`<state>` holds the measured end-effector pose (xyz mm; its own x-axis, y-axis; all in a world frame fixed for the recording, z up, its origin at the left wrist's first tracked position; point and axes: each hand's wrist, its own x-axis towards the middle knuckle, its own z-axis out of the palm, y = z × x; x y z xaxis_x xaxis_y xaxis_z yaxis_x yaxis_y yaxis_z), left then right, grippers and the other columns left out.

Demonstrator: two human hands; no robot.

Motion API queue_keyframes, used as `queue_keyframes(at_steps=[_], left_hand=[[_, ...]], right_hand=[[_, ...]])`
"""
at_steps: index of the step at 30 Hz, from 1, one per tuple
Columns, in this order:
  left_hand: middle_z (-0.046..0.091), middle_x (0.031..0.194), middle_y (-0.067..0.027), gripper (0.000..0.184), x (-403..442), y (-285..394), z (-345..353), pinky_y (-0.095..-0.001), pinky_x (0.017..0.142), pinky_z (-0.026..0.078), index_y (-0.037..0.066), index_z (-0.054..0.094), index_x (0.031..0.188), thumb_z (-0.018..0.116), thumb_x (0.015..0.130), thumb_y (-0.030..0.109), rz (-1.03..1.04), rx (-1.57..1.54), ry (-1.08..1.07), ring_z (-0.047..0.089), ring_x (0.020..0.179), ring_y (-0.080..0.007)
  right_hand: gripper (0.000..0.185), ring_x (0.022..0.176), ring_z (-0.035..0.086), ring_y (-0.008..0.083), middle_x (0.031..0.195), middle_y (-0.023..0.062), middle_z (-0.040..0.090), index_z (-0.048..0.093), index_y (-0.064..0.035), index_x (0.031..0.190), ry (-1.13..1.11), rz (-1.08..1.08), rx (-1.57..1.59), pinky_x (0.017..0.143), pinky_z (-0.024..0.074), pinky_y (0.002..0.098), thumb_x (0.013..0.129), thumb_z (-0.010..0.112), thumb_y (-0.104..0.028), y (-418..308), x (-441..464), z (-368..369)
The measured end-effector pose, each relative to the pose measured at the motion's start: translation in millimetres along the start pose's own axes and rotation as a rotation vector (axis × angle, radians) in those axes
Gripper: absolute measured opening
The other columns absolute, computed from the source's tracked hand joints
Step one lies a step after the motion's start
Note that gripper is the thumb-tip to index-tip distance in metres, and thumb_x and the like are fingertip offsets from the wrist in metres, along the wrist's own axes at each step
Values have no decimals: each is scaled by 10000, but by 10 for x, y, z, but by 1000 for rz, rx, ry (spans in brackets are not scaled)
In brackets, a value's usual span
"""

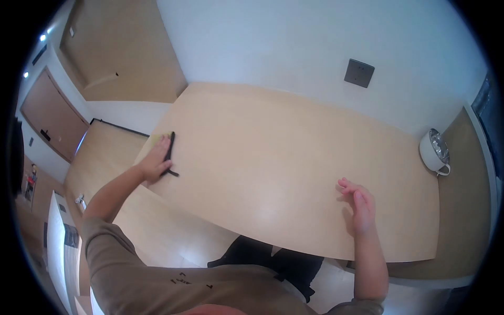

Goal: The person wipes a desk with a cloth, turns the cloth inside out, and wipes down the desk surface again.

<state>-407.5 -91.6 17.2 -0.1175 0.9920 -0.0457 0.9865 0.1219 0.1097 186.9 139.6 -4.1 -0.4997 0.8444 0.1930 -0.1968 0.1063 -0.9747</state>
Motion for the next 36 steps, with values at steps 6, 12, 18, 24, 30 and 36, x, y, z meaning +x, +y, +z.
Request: queue_keyframes(at_steps=[6,12,18,24,30,36], left_hand=[[174,1551,-353,863,387,1656,7,-480,1222,104,-170,195,1455,625,889,318,367,-86,-28,127,1470,-480],[108,1587,-321,820,678,3340,217,-462,1227,67,-143,170,1485,473,976,424,738,-98,-138,70,1497,-438],[132,1590,-304,837,800,3259,252,-443,1227,93,-136,193,1486,482,971,457,693,-138,-113,96,1505,-394],[303,1521,-309,786,647,1453,-24,-412,1208,197,-152,305,1430,626,883,312,102,-125,68,251,1448,-410],[231,1567,-294,765,-5,-448,33,-439,1219,144,-111,235,1486,542,947,337,-225,-14,146,170,1480,-425],[256,1565,-275,814,223,-696,154,-455,1210,154,-61,237,1511,488,957,481,-603,-35,210,173,1469,-451]], right_hand=[[315,1208,570,282,1247,185,640,665,-3,964,36,18,-37,974,471,396,1002,525,-283,-26,4,40],[164,1158,586,226,1244,148,644,673,-10,1014,77,80,25,979,460,361,983,571,-134,-20,-17,29],[182,1096,618,182,1212,114,660,672,-1,1118,62,42,-107,934,496,332,962,585,-35,16,-21,48],[144,1109,608,184,1183,107,668,680,-11,1067,68,55,-102,966,475,334,950,596,-15,3,-30,90],[118,1136,594,193,1146,104,676,680,-9,1035,0,-20,-138,999,450,339,944,604,-9,13,0,61],[88,1155,590,210,1108,104,690,665,13,985,5,0,-349,991,461,341,925,614,-26,-114,-29,135]])
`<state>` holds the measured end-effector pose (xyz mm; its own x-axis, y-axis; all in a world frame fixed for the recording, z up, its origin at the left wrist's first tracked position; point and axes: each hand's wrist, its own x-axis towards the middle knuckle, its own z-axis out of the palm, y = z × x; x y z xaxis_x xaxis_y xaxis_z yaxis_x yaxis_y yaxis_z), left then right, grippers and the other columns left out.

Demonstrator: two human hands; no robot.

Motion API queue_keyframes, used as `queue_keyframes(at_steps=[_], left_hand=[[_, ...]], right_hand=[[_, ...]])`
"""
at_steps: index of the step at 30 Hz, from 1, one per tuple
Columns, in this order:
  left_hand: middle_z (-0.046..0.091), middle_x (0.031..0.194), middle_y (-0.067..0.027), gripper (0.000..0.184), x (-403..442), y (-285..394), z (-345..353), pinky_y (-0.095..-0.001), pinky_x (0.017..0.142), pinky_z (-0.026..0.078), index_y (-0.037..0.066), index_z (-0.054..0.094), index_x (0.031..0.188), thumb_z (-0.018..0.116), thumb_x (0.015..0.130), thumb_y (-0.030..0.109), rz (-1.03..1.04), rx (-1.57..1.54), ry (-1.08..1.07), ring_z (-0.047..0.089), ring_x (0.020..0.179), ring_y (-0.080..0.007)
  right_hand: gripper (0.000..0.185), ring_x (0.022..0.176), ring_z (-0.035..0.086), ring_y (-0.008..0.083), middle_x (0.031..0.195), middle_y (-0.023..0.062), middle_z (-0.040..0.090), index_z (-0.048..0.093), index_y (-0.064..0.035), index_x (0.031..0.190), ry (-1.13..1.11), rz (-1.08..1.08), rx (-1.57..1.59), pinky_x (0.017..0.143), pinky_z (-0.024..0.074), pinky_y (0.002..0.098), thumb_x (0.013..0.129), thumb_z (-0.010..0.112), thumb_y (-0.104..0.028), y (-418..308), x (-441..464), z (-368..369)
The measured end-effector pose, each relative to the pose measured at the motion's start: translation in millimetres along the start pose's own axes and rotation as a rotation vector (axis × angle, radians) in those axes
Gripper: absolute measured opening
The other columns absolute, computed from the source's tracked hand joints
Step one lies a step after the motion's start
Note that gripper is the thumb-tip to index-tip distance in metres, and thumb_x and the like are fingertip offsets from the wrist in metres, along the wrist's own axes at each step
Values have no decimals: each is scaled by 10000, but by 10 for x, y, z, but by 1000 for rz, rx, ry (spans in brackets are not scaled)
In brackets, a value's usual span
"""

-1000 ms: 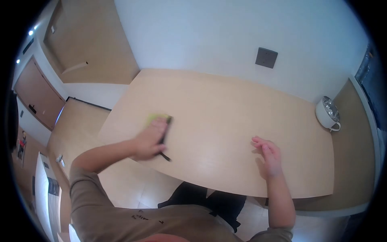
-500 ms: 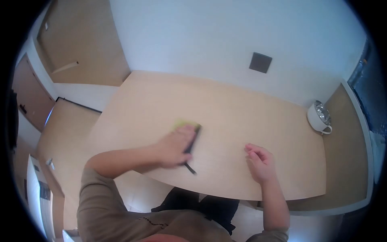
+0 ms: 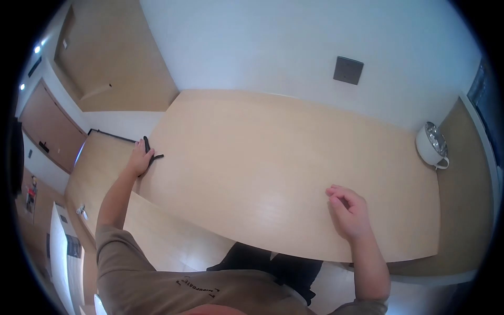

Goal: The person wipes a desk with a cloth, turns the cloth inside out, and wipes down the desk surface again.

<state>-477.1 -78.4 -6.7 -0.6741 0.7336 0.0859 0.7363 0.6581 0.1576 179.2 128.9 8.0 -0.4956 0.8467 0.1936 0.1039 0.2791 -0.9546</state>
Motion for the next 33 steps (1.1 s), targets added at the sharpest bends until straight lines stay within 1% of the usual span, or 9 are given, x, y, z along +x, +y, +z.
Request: queue_keyframes(at_steps=[5,12,18,21,24,25,28,30,33], left_hand=[[237,1533,-356,873,77,-1,402,-508,1203,141,-157,258,1456,452,962,536,111,279,59,185,1435,-521],[209,1543,-357,910,-887,1884,16,-491,1216,95,-169,211,1461,491,940,523,464,16,-110,129,1459,-512],[116,1571,-352,940,-1516,3185,97,-508,1215,45,-166,189,1472,426,948,578,971,-63,-212,62,1478,-492],[134,1578,-330,897,-1797,3758,231,-502,1215,42,-153,220,1472,291,990,599,1027,-164,-236,55,1486,-474],[163,1566,-340,808,-1940,4128,277,-500,1215,47,-146,188,1481,345,1005,488,1073,-292,-324,81,1479,-483],[223,1569,-295,721,-1946,4199,296,-493,1202,145,-89,227,1501,368,1026,435,1054,-259,-297,149,1488,-409],[295,1555,-240,625,-1642,3959,141,-462,1155,275,-28,304,1496,437,1028,364,857,-1001,-781,285,1447,-325],[473,1402,-272,534,-1404,3765,161,-433,1092,373,-44,490,1326,542,958,340,728,-1186,-660,452,1301,-421],[590,1251,-245,375,-1001,3497,247,-443,1013,443,-40,582,1129,608,887,246,892,-704,110,533,1170,-422]], right_hand=[[62,1181,593,268,1099,124,693,659,-3,927,-2,3,-94,979,469,367,898,623,-44,-12,-9,20],[45,1210,581,310,1080,136,694,662,-11,890,-17,-32,-135,973,469,378,876,636,-44,-6,-11,34],[85,998,633,162,1009,100,690,669,-1,955,57,-26,-8,870,504,308,902,636,-59,53,-1,95],[108,914,613,100,1017,78,677,661,11,986,85,142,87,827,506,277,914,638,-66,108,15,105],[160,944,632,140,1043,103,680,656,18,1023,108,124,38,848,508,295,906,654,-92,27,17,151],[192,967,634,172,1070,123,673,645,14,1057,126,71,-58,865,507,319,900,658,-96,-3,24,178],[327,1086,606,280,1186,196,626,594,15,1178,92,-101,-362,953,474,392,898,653,-141,-170,75,312],[454,1232,536,368,1308,264,558,536,32,1286,-9,-235,-570,1059,411,443,914,630,-212,-437,114,551],[666,1420,316,415,1494,308,353,370,94,1420,-238,-166,-1021,1182,241,459,959,536,-356,-550,233,1103]])
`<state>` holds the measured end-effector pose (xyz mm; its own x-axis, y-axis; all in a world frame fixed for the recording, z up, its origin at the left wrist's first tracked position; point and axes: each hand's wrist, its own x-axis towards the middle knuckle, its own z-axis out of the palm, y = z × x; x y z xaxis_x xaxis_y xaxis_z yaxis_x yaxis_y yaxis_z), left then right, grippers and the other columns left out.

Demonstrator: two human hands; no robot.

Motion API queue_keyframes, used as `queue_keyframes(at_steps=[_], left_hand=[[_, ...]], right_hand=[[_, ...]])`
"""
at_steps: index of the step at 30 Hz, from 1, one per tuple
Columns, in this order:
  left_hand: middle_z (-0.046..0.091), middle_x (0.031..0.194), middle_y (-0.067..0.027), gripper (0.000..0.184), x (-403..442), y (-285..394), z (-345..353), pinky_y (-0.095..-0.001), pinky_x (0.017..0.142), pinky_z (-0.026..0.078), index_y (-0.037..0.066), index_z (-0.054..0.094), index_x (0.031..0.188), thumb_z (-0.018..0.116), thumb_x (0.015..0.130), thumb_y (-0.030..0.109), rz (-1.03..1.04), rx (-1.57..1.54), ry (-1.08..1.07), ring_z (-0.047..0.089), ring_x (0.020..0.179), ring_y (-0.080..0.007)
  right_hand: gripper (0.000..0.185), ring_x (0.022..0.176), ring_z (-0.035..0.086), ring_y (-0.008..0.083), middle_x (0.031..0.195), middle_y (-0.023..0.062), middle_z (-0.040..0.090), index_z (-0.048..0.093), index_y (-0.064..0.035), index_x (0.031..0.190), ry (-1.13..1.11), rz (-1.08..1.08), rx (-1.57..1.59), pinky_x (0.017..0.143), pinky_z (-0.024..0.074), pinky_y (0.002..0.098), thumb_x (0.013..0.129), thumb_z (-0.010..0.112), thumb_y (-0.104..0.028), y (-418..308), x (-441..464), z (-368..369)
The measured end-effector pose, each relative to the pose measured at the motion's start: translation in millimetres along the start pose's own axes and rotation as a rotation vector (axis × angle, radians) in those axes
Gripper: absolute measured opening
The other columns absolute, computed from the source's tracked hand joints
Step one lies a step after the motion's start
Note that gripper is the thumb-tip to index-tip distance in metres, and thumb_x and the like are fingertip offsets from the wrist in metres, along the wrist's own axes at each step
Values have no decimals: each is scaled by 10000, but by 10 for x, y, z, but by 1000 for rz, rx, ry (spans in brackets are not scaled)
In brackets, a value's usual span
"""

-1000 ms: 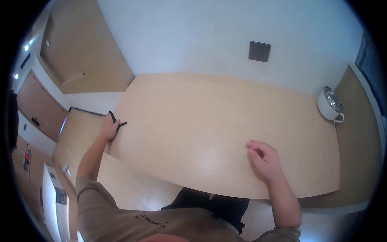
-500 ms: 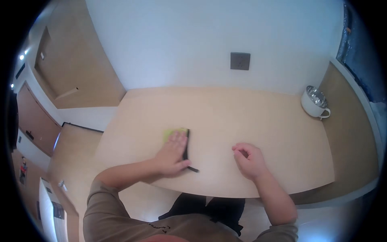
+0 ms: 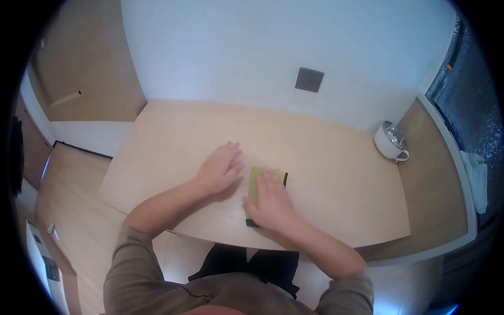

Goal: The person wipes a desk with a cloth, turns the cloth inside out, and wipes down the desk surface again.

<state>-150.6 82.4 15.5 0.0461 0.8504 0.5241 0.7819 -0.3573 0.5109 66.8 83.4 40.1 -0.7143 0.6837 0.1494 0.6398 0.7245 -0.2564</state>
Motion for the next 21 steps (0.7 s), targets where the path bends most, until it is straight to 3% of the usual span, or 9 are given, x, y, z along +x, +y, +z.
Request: queue_keyframes(at_steps=[1,4,6,9,11,15,18,21], left_hand=[[611,1213,-238,337,15,-82,-43,-442,996,454,-38,594,1077,620,867,225,140,235,141,542,1142,-419],[605,1233,-233,373,72,-51,-252,-465,1023,430,-38,600,1094,642,846,238,-249,167,-319,532,1165,-427],[578,1288,-244,389,37,-129,-229,-467,1062,399,-38,606,1105,649,848,251,-179,166,-275,490,1239,-435],[527,1369,-249,408,-24,-142,-153,-466,1113,353,-40,611,1120,657,857,268,-162,189,-240,419,1332,-441],[498,1408,-247,417,-37,-130,-135,-463,1134,332,-41,611,1127,660,863,277,-184,192,-242,386,1367,-440],[466,1440,-248,437,-19,-72,-139,-465,1154,306,-44,602,1138,667,863,289,-239,176,-267,364,1385,-440],[469,1440,-248,462,-6,-46,-92,-466,1151,311,-41,597,1173,687,853,279,-247,214,-267,355,1396,-440],[476,1436,-247,459,1,-33,-73,-467,1151,314,-31,599,1186,696,848,264,-250,216,-256,355,1400,-435]], right_hand=[[717,1443,264,412,1516,310,307,326,112,1435,-21,39,-23,1195,202,454,962,509,-395,-104,74,100],[829,1490,154,401,1565,311,211,225,142,1473,-63,123,-66,1223,118,445,969,453,-476,-166,142,304],[840,1495,147,391,1571,306,200,197,131,1488,-50,117,-56,1225,111,449,968,451,-480,-114,100,284],[821,1493,158,387,1571,304,203,206,124,1490,-175,277,-148,1227,119,439,972,457,-461,255,-84,23],[805,1491,165,392,1574,305,195,202,125,1491,-107,454,-129,1227,125,433,977,454,-441,801,-370,-201],[806,1481,178,416,1561,326,209,209,136,1484,-12,542,-183,1222,133,440,974,464,-434,2174,-1097,-523],[771,1460,223,433,1528,336,275,279,149,1450,9,535,-304,1214,164,453,967,479,-417,2328,-1221,-463],[744,1427,281,447,1480,341,351,365,158,1392,56,468,-349,1199,205,467,937,524,-409,1976,-1005,-272]])
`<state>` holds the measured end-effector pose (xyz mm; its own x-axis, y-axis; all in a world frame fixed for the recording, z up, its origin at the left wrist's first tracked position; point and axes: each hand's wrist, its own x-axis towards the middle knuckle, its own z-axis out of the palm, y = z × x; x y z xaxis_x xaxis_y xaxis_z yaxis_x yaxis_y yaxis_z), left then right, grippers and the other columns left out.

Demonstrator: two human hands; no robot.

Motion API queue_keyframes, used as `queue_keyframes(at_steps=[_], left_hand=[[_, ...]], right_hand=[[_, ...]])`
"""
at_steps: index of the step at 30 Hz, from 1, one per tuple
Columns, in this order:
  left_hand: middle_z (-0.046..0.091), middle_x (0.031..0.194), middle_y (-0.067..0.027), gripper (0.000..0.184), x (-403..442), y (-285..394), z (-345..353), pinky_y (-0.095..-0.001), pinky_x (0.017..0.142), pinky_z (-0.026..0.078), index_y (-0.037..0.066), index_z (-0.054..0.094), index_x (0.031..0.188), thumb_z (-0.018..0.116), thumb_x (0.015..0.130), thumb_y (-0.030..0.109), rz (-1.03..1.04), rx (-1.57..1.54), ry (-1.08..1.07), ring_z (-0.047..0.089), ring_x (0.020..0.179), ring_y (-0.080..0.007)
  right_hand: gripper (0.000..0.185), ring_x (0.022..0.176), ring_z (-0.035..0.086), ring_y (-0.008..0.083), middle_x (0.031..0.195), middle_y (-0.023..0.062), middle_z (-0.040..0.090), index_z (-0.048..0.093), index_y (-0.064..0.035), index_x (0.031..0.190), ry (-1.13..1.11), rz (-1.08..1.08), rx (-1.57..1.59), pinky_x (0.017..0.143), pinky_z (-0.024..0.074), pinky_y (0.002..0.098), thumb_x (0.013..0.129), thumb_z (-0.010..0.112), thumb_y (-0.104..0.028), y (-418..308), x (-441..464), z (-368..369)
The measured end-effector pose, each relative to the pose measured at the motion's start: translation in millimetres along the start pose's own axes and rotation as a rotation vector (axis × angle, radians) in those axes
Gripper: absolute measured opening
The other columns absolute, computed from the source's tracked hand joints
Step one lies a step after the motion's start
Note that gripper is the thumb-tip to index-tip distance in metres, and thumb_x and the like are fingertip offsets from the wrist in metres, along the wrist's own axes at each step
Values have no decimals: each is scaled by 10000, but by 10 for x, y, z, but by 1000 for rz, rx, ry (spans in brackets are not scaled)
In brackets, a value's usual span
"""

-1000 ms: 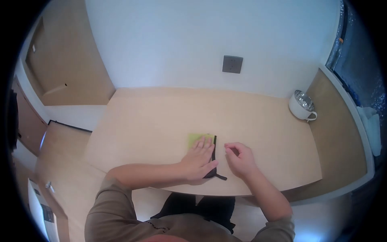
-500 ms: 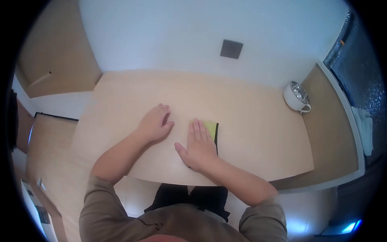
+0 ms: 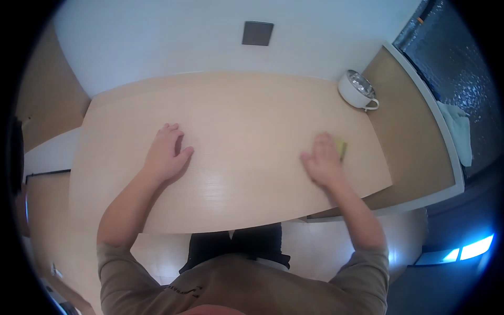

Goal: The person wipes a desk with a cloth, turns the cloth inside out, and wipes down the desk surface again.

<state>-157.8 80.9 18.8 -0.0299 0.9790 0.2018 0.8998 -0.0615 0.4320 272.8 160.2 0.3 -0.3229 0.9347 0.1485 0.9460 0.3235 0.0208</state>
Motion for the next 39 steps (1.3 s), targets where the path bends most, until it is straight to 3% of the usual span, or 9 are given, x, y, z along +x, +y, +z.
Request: queue_keyframes(at_steps=[2,5,10,14,16,19,23,32,39], left_hand=[[486,1426,-243,446,5,-36,40,-470,1158,302,-22,601,1173,696,846,267,8,-26,25,359,1398,-430],[505,1411,-229,427,1,-200,149,-468,1165,290,-3,605,1154,698,841,271,43,-89,79,365,1398,-415],[503,1425,-216,391,3,-403,238,-439,1143,333,4,606,1161,704,834,194,32,-210,90,372,1408,-384],[489,1441,-217,355,-5,-343,272,-435,1142,332,-8,600,1144,687,839,151,25,-256,106,367,1414,-381],[485,1443,-222,346,6,-310,257,-438,1140,335,-12,597,1142,680,841,137,30,-194,104,367,1413,-386],[482,1439,-234,353,13,-341,306,-449,1137,336,-15,586,1138,682,834,136,40,-212,121,369,1407,-401],[469,1445,-238,373,65,-348,255,-454,1139,331,-6,563,1155,684,828,127,67,-130,96,357,1410,-414],[455,1457,-225,394,47,-287,236,-443,1146,326,23,532,1184,686,834,120,54,-122,106,350,1420,-396],[478,1427,-239,394,54,-335,303,-453,1142,331,17,537,1169,699,824,117,85,-136,145,357,1406,-418]], right_hand=[[741,1400,318,448,1438,338,403,422,163,1336,33,-129,84,1184,237,476,900,573,-417,-614,-15,-108],[881,1422,289,439,1500,337,314,277,166,1432,-126,-347,220,1198,213,453,909,558,-485,-1449,-133,-298],[787,1458,255,394,1540,311,270,251,146,1461,-116,-560,312,1204,209,422,988,428,-458,-1393,-274,-282],[554,1391,390,369,1446,293,436,428,128,1369,-256,-150,132,1175,287,433,966,431,-252,-122,-13,-226],[478,1400,383,367,1465,254,444,444,73,1396,45,-87,342,1186,269,415,989,388,-171,1004,-94,-24],[506,1455,316,310,1537,207,375,404,33,1455,61,75,414,1206,211,358,1014,403,-215,2397,-303,79],[517,1471,284,290,1551,201,352,381,23,1473,65,151,346,1213,185,335,1017,397,-219,2952,-291,123],[612,1473,238,380,1553,279,287,316,89,1469,26,149,234,1218,168,402,1013,403,-310,2225,-281,206],[692,1458,244,414,1541,297,281,260,113,1472,-282,-330,117,1202,212,443,995,446,-353,-502,-374,-359]])
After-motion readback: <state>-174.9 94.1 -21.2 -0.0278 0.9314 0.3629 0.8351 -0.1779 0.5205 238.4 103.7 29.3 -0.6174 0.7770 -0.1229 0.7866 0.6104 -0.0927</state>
